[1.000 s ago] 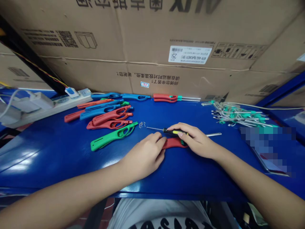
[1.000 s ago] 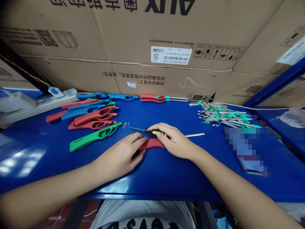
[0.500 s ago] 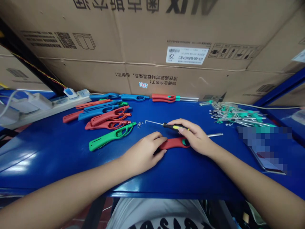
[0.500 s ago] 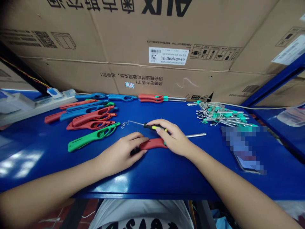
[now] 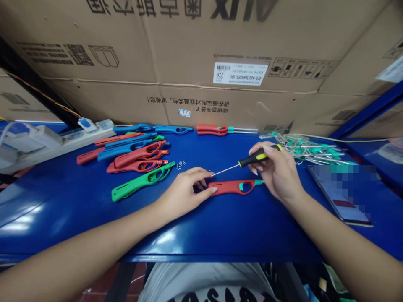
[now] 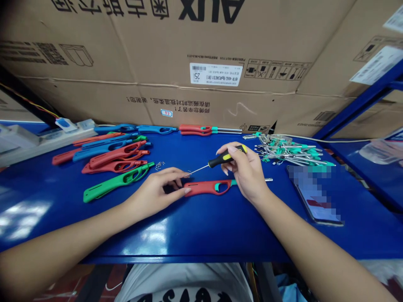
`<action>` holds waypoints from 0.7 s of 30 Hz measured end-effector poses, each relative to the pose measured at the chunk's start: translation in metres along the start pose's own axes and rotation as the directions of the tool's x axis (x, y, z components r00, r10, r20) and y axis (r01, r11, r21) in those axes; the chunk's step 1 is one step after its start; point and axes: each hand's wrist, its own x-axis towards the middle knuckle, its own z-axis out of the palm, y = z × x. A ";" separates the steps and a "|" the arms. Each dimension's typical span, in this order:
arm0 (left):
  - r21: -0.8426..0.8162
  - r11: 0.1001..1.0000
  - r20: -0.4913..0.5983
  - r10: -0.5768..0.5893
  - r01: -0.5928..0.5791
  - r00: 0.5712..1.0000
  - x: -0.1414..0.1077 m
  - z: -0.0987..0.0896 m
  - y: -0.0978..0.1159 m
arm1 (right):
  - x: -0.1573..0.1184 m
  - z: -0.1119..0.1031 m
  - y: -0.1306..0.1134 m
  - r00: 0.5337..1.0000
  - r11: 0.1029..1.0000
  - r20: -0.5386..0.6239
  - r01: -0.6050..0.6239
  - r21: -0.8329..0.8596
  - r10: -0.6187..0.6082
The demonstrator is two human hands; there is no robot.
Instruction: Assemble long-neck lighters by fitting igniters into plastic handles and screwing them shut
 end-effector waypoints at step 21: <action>0.204 0.979 -0.015 -0.016 0.019 1.000 0.002 -0.007 -0.003 | -0.004 0.003 0.005 0.991 0.834 0.120 0.109 -0.540 -0.052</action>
